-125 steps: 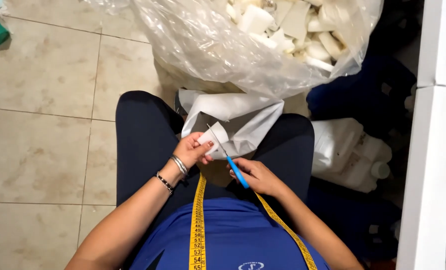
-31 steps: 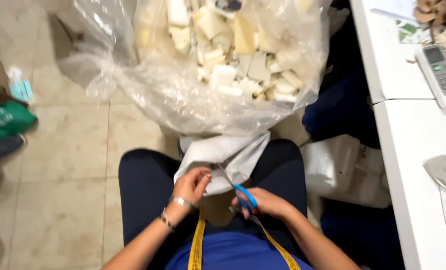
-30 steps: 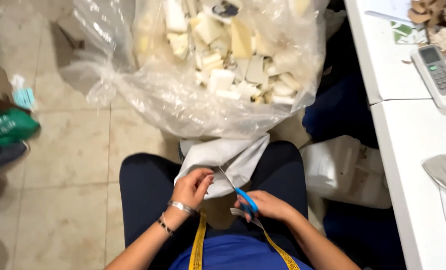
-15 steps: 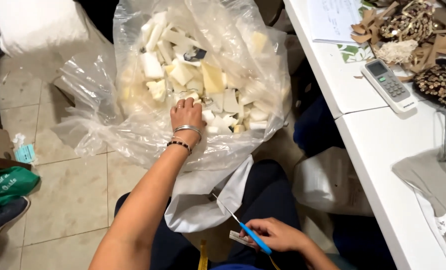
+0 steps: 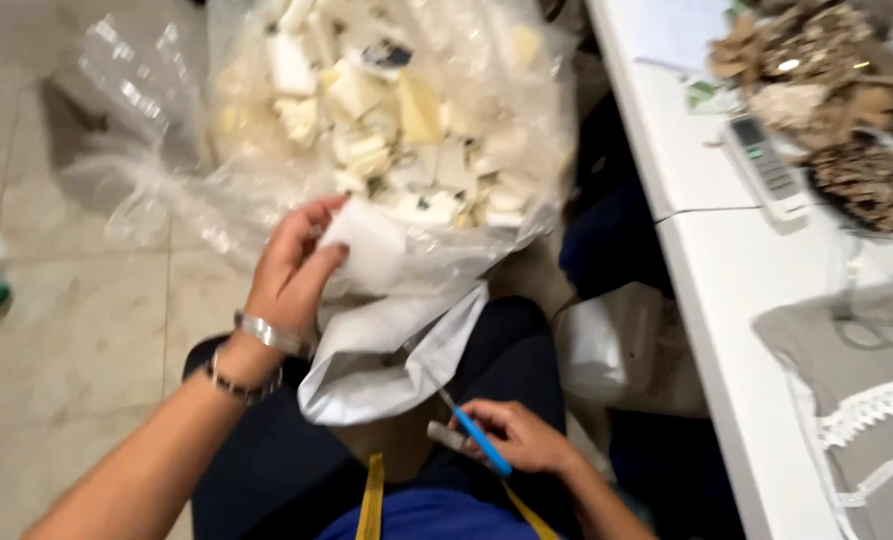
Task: Picking small pieces of foam from a bag and cutting them with scissors
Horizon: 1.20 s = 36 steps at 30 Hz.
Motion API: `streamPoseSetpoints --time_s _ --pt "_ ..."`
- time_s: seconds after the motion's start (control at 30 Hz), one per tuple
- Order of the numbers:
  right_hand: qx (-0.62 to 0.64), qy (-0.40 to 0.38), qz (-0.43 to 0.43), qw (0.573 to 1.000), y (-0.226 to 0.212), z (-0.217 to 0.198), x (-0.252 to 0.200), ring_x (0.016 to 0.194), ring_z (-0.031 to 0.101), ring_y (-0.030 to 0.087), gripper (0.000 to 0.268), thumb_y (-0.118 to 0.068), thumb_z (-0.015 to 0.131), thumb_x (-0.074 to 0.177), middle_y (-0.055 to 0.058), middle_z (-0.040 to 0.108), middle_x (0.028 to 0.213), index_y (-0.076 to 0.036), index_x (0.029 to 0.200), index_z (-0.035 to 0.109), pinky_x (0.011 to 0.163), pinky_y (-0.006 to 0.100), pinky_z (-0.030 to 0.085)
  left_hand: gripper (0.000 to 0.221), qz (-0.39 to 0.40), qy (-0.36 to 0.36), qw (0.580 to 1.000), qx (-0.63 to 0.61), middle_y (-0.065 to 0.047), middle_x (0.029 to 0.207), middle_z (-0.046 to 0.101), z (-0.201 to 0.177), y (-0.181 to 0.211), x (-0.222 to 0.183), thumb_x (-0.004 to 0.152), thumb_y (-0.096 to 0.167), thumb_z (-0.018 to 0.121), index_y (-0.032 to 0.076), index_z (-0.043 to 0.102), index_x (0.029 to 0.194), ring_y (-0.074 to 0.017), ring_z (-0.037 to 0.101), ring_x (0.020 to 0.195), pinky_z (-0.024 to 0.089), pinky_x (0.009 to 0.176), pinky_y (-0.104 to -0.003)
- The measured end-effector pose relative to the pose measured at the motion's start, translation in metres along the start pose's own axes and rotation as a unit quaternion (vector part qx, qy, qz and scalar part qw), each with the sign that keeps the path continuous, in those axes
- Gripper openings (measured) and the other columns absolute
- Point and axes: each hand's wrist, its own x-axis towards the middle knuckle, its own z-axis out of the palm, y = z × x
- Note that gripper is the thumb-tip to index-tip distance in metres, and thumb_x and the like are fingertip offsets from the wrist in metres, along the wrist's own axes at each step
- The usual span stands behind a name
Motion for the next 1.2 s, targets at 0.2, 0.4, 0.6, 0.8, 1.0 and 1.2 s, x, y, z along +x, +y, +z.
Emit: streamPoseSetpoints --time_s 0.2,0.4,0.6,0.8,1.0,1.2 --pt "-0.109 -0.015 -0.043 0.993 0.022 0.010 0.019 0.073 0.072 0.023 0.045 -0.039 0.073 0.088 0.012 0.075 0.079 -0.009 0.121 0.066 0.066 0.040 0.059 0.047 -0.390 0.088 0.802 -0.443 -0.008 0.125 0.058 0.042 -0.116 -0.166 0.095 0.016 0.056 0.008 0.049 0.141 -0.0223 0.065 0.104 0.062 0.084 -0.037" --pt "-0.249 -0.042 0.013 0.968 0.004 0.034 0.050 0.075 0.071 0.031 0.049 -0.046 0.071 0.089 0.014 0.073 0.086 -0.015 0.127 0.063 0.066 0.043 0.055 0.045 -0.470 0.160 0.684 -0.535 -0.007 0.120 0.054 0.073 -0.149 -0.211 0.094 0.011 0.060 0.012 0.052 0.138 -0.0179 0.057 0.086 0.063 0.093 -0.047" --pt "-0.305 -0.058 0.021 0.950 -0.002 0.044 0.069 0.092 0.067 0.049 0.056 -0.052 0.068 0.087 0.024 0.069 0.095 -0.013 0.127 0.059 0.078 0.058 0.053 0.060 -0.488 0.057 0.737 -0.464 -0.011 0.121 0.064 0.094 -0.191 -0.218 0.080 0.010 0.082 0.019 0.063 0.137 -0.0247 0.068 0.102 0.063 0.087 -0.047" --pt "-0.268 -0.030 0.071 0.960 0.005 0.032 0.064 0.088 0.072 0.040 0.043 -0.049 0.063 0.092 0.017 0.075 0.088 -0.016 0.119 0.066 0.076 0.050 0.056 0.061 -0.503 0.033 0.764 -0.403 -0.006 0.107 0.066 0.104 -0.211 -0.216 0.073 0.016 0.093 0.014 0.064 0.127 -0.0205 0.070 0.092 0.065 0.076 -0.038" --pt "-0.362 0.100 0.105 0.921 0.046 -0.009 0.111 0.091 0.070 0.046 0.039 -0.042 0.063 0.092 0.024 0.072 0.089 -0.008 0.109 0.071 0.078 0.057 0.054 0.090 -0.526 0.051 0.795 -0.299 -0.025 0.145 0.043 0.087 -0.182 -0.191 0.072 0.019 0.093 0.016 0.040 0.145 -0.0410 0.053 0.125 0.055 0.092 -0.059" --pt "-0.374 0.163 0.139 0.902 -0.005 -0.004 0.100 0.095 0.073 0.035 0.046 -0.052 0.060 0.089 0.008 0.077 0.090 -0.020 0.120 0.069 0.084 0.051 0.057 0.101 -0.527 0.007 0.838 -0.143 -0.029 0.154 0.041 0.090 -0.212 -0.206 0.066 0.028 0.095 0.014 0.041 0.150 -0.0486 0.044 0.140 0.043 0.110 -0.059"
